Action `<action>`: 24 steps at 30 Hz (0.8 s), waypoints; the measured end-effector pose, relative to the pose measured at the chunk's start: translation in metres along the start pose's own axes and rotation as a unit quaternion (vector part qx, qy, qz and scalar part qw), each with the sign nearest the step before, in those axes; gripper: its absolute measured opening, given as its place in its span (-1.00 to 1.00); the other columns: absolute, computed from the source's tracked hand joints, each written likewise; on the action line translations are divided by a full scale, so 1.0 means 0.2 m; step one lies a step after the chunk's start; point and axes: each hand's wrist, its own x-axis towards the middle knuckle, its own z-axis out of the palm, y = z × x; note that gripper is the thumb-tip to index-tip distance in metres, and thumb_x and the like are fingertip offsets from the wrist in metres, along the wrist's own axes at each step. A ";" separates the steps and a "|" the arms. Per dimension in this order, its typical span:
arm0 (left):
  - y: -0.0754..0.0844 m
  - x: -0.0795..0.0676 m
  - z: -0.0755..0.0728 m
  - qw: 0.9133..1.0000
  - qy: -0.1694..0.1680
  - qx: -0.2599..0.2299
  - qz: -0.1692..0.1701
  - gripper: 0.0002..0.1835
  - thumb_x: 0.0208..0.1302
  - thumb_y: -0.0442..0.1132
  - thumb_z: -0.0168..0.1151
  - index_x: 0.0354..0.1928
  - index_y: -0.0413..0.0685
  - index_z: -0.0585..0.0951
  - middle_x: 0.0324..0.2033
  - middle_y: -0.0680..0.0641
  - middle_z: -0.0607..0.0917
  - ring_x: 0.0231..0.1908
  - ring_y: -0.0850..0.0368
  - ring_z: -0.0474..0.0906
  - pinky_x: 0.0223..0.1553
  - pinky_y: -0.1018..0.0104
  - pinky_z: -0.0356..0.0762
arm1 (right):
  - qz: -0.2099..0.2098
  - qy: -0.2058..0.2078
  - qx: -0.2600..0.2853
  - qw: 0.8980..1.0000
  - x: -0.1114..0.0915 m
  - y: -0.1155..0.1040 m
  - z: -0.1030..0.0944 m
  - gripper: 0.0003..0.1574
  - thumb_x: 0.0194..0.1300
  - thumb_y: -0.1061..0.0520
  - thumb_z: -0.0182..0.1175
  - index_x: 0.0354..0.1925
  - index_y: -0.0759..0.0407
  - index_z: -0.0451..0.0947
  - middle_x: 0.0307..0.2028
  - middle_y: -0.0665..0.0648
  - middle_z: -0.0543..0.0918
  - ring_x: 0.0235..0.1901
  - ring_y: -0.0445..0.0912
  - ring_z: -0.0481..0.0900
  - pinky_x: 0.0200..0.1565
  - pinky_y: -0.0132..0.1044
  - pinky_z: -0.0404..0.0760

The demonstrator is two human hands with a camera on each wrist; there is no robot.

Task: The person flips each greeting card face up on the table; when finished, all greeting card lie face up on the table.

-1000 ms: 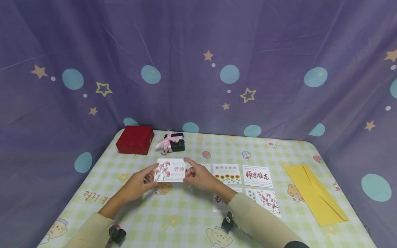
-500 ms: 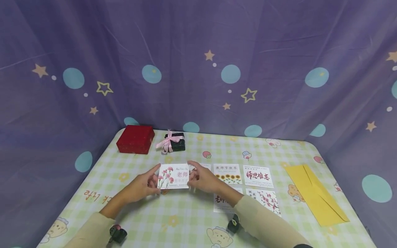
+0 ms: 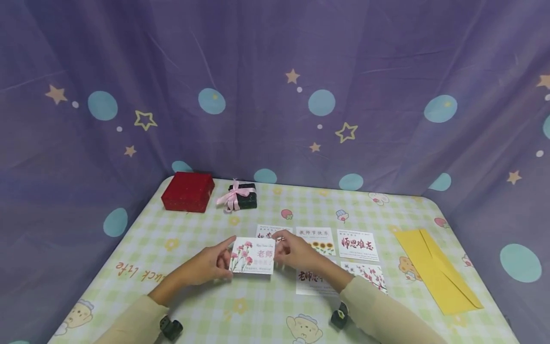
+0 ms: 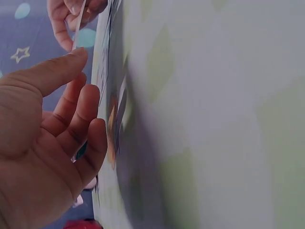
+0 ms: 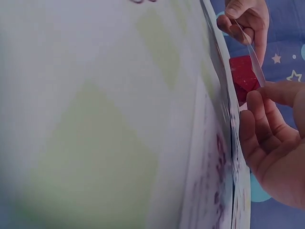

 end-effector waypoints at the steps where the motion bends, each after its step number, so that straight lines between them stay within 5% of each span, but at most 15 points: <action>1: 0.00 0.00 0.01 1.000 -0.003 0.001 -0.001 0.08 0.15 -0.29 0.51 0.57 -0.37 0.02 -0.33 -0.01 0.63 -0.43 0.33 0.51 -0.38 0.46 0.51 | 0.000 -0.002 0.000 1.000 -0.01 0.01 0.00 -0.28 0.31 0.20 0.33 0.36 0.15 0.32 -0.31 -0.08 0.72 -0.39 -0.19 0.66 -0.28 -0.36 0.63; 24: 0.11 0.08 0.15 0.997 -0.061 0.055 0.012 0.03 0.08 -0.21 0.56 0.47 -0.51 0.19 -0.47 0.23 0.63 -0.55 0.44 0.43 -0.45 0.52 0.41 | 0.003 -0.047 -0.058 0.997 -0.15 0.07 -0.10 -0.39 0.27 0.18 0.37 0.24 0.13 0.44 -0.37 -0.16 0.69 -0.36 -0.23 0.66 -0.11 -0.37 0.61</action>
